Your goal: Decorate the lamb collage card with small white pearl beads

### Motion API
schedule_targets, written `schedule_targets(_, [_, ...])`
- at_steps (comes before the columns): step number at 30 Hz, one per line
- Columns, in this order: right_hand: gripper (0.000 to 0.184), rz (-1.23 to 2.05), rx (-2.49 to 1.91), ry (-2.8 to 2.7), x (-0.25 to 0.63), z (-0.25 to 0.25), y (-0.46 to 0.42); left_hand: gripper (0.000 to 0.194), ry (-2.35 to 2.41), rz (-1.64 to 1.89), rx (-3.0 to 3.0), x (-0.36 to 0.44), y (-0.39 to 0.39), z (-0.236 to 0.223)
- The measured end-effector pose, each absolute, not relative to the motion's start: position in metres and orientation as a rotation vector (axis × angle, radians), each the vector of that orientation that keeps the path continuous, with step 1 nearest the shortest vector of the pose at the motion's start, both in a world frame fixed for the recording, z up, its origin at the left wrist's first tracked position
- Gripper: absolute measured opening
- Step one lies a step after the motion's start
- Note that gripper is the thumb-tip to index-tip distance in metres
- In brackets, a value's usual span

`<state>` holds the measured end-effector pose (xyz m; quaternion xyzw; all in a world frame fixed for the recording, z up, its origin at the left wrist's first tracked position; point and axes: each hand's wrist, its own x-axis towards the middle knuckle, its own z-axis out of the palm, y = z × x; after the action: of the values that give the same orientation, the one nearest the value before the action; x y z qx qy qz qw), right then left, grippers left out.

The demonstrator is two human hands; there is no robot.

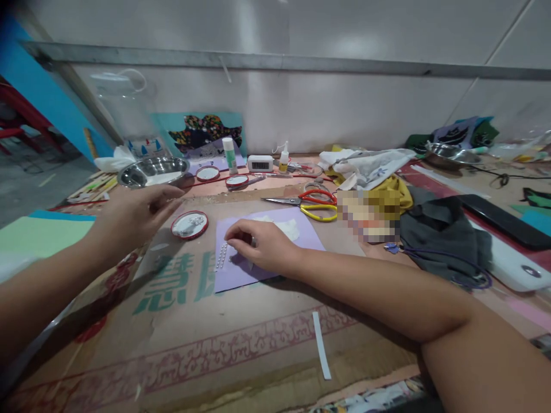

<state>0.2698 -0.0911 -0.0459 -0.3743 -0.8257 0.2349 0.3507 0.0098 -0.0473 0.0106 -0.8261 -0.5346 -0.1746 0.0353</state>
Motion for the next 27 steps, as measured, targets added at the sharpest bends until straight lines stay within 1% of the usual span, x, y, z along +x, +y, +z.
schedule_targets(2, [0.011,0.478,-0.908,-2.269,0.273,-0.047,-0.088,0.037,-1.494,-0.588,-2.688,0.015,-0.049,0.003])
schedule_targets(5, [0.01,0.314,-0.859,-2.415,0.276,-0.05,-0.084,0.033,-1.128,-0.674,-2.979,0.026,-0.054,-0.015])
schedule_targets(8, [0.01,0.272,-0.867,-2.442,0.274,-0.053,-0.082,0.044,-0.946,-0.56,-3.118,0.037,-0.061,-0.03])
schedule_targets(10, [0.01,0.265,-0.869,-2.443,0.273,-0.054,-0.081,0.048,-0.893,-0.48,-3.166,0.042,-0.064,-0.037])
schedule_targets(13, [0.01,0.221,-0.834,-2.464,0.274,-0.054,-0.081,0.043,-0.855,-0.422,-3.201,0.045,-0.065,-0.042])
schedule_targets(20, [0.018,-0.012,-0.585,-2.588,0.278,-0.052,-0.083,0.038,-0.83,-0.449,-3.218,0.042,-0.064,-0.047])
schedule_targets(27, [0.025,-0.129,-0.537,-2.682,0.276,-0.047,-0.085,0.037,-0.82,-0.501,-3.205,0.043,-0.063,-0.049])
